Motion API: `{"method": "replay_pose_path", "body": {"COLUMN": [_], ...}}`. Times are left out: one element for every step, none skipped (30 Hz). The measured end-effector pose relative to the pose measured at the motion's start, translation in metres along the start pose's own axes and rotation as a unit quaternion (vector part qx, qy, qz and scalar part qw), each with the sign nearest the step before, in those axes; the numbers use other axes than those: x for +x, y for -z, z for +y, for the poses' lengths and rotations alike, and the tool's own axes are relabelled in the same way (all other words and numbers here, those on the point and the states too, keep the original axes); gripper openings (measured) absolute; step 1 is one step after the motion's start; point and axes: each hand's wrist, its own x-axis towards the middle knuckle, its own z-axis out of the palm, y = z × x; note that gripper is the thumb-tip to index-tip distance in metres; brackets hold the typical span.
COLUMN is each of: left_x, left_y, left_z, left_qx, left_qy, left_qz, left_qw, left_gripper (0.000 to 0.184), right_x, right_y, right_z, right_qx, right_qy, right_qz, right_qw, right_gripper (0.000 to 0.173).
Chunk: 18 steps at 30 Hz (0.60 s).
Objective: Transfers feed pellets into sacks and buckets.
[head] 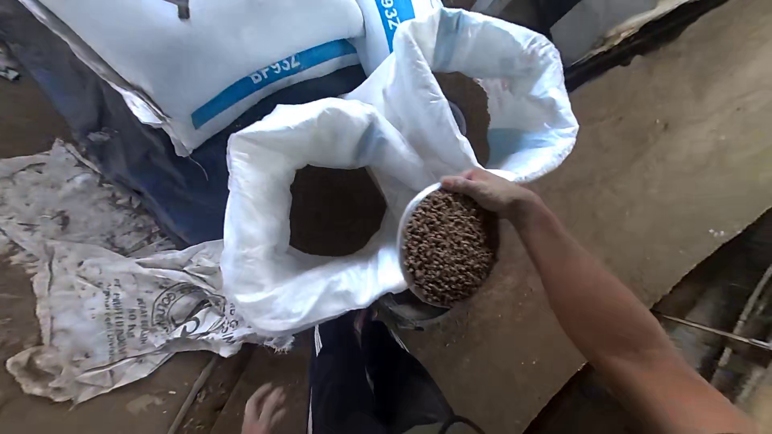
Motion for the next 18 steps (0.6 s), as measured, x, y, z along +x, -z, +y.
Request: {"method": "replay_pose_path", "body": {"left_x": [0.004, 0.004, 0.002, -0.002, -0.005, -0.007, -0.008, -0.009, -0.013, -0.017, -0.022, -0.024, -0.024, -0.024, -0.024, -0.025, -0.030, -0.038], "left_y": [-0.020, -0.045, -0.072, -0.099, -0.125, -0.150, -0.174, -0.195, -0.213, -0.228, -0.241, -0.253, -0.261, -0.267, -0.270, -0.273, -0.275, -0.275], "left_z": [0.017, 0.035, 0.054, 0.072, 0.088, 0.102, 0.115, 0.127, 0.139, 0.151, 0.165, 0.176, 0.183, 0.187, 0.189, 0.191, 0.194, 0.197], "left_qx": [-0.003, -0.006, -0.015, -0.023, -0.027, -0.040, -0.055, -0.079, -0.104, -0.127, -0.148, -0.169, -0.191, -0.209, -0.226, -0.245, -0.266, -0.283], "left_qy": [-0.042, -0.077, -0.097, -0.113, -0.126, -0.133, -0.136, -0.134, -0.125, -0.112, -0.091, -0.070, -0.052, -0.039, -0.037, -0.041, -0.045, -0.045], "left_qz": [-0.039, -0.078, -0.120, -0.163, -0.200, -0.231, -0.252, -0.259, -0.254, -0.240, -0.210, -0.174, -0.147, -0.122, -0.098, -0.078, -0.070, -0.071], "left_qw": [0.998, 0.994, 0.988, 0.980, 0.971, 0.963, 0.957, 0.953, 0.953, 0.956, 0.962, 0.968, 0.969, 0.969, 0.969, 0.965, 0.960, 0.955], "left_gripper": [0.059, 0.063, 0.070, 0.081, 0.094, 0.102, 0.103, 0.096, 0.083, 0.068, 0.058, 0.055, 0.057, 0.057, 0.054, 0.048, 0.042, 0.035], "right_x": [-0.024, -0.048, -0.072, -0.092, -0.108, -0.120, -0.129, -0.135, -0.139, -0.141, -0.143, -0.144, -0.145, -0.146, -0.147, -0.148, -0.150, -0.153], "right_y": [0.007, 0.012, 0.013, 0.012, 0.010, 0.004, -0.004, -0.016, -0.031, -0.049, -0.066, -0.084, -0.103, -0.121, -0.136, -0.148, -0.156, -0.162], "right_z": [0.007, 0.015, 0.022, 0.031, 0.042, 0.054, 0.066, 0.081, 0.096, 0.112, 0.128, 0.147, 0.169, 0.191, 0.211, 0.229, 0.245, 0.259], "right_qx": [-0.022, -0.052, -0.089, -0.124, -0.154, -0.182, -0.208, -0.233, -0.254, -0.271, -0.282, -0.298, -0.318, -0.343, -0.360, -0.372, -0.375, -0.370], "right_qy": [-0.009, -0.023, -0.044, -0.073, -0.108, -0.137, -0.157, -0.168, -0.177, -0.184, -0.192, -0.188, -0.163, -0.115, -0.064, -0.011, 0.041, 0.089], "right_qz": [0.022, 0.046, 0.072, 0.093, 0.109, 0.115, 0.115, 0.113, 0.113, 0.118, 0.127, 0.147, 0.184, 0.240, 0.295, 0.344, 0.386, 0.427], "right_qw": [0.999, 0.997, 0.992, 0.985, 0.976, 0.967, 0.959, 0.951, 0.944, 0.937, 0.931, 0.924, 0.916, 0.901, 0.882, 0.862, 0.842, 0.820], "right_gripper": [0.058, 0.057, 0.056, 0.054, 0.052, 0.049, 0.048, 0.051, 0.055, 0.058, 0.057, 0.052, 0.050, 0.050, 0.051, 0.051, 0.050, 0.048]}}
